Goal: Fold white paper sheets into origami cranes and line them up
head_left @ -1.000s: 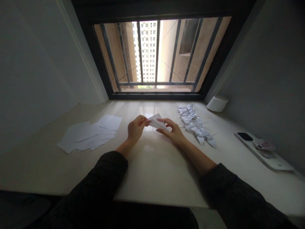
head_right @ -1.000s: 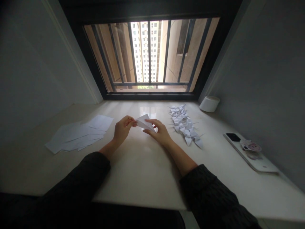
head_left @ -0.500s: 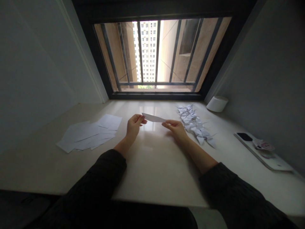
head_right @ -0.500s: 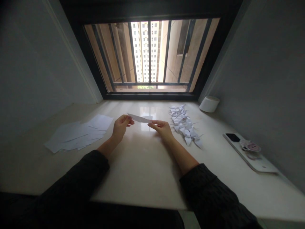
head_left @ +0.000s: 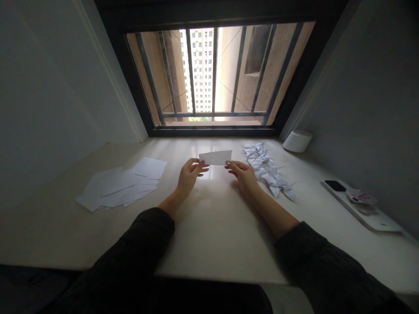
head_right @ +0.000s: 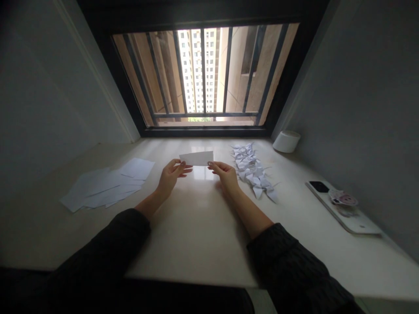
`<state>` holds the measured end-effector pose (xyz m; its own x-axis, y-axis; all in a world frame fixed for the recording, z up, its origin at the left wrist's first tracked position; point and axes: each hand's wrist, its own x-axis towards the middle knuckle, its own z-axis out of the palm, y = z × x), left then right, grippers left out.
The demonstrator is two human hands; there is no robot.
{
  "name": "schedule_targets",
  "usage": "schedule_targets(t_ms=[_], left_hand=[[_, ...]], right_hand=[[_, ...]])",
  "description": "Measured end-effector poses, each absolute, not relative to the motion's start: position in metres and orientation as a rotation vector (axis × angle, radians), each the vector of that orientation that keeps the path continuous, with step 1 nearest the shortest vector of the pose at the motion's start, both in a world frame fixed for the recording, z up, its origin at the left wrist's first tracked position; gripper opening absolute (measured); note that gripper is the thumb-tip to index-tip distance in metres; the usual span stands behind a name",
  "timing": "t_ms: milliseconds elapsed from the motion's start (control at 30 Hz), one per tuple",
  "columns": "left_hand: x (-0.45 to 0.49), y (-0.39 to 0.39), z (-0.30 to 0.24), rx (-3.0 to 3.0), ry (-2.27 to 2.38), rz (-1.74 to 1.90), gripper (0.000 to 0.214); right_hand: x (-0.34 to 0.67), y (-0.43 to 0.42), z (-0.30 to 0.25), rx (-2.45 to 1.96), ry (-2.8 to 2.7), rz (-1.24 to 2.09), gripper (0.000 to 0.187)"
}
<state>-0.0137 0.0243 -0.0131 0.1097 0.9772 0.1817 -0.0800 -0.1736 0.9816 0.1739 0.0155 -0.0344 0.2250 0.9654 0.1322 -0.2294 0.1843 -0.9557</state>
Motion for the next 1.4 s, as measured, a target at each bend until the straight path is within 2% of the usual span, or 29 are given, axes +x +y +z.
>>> schedule_targets(t_ms=[267, 433, 500, 733, 1067, 1400], left_hand=[[-0.003, 0.015, -0.012, 1.196, 0.954, 1.496, 0.036], [0.001, 0.010, -0.010, 1.072, 0.943, 1.511, 0.057], [0.001, 0.010, -0.010, 1.058, 0.947, 1.497, 0.059], [-0.001, 0.014, -0.013, 1.080, 0.968, 1.495, 0.051], [-0.001, 0.015, -0.015, 1.041, 0.991, 1.471, 0.038], [-0.001, 0.014, -0.013, 0.988, 1.000, 1.426, 0.037]], right_hand=[[0.159, 0.003, -0.026, -1.058, -0.943, 1.018, 0.031], [0.150, -0.001, -0.024, -1.029, -0.888, 1.017, 0.031], [0.150, -0.001, -0.024, -0.988, -0.846, 1.023, 0.033], [0.151, 0.002, -0.026, -0.918, -0.766, 1.077, 0.044], [0.152, 0.001, -0.026, -0.903, -0.726, 1.131, 0.042], [0.151, 0.002, -0.028, -0.912, -0.716, 1.121, 0.043]])
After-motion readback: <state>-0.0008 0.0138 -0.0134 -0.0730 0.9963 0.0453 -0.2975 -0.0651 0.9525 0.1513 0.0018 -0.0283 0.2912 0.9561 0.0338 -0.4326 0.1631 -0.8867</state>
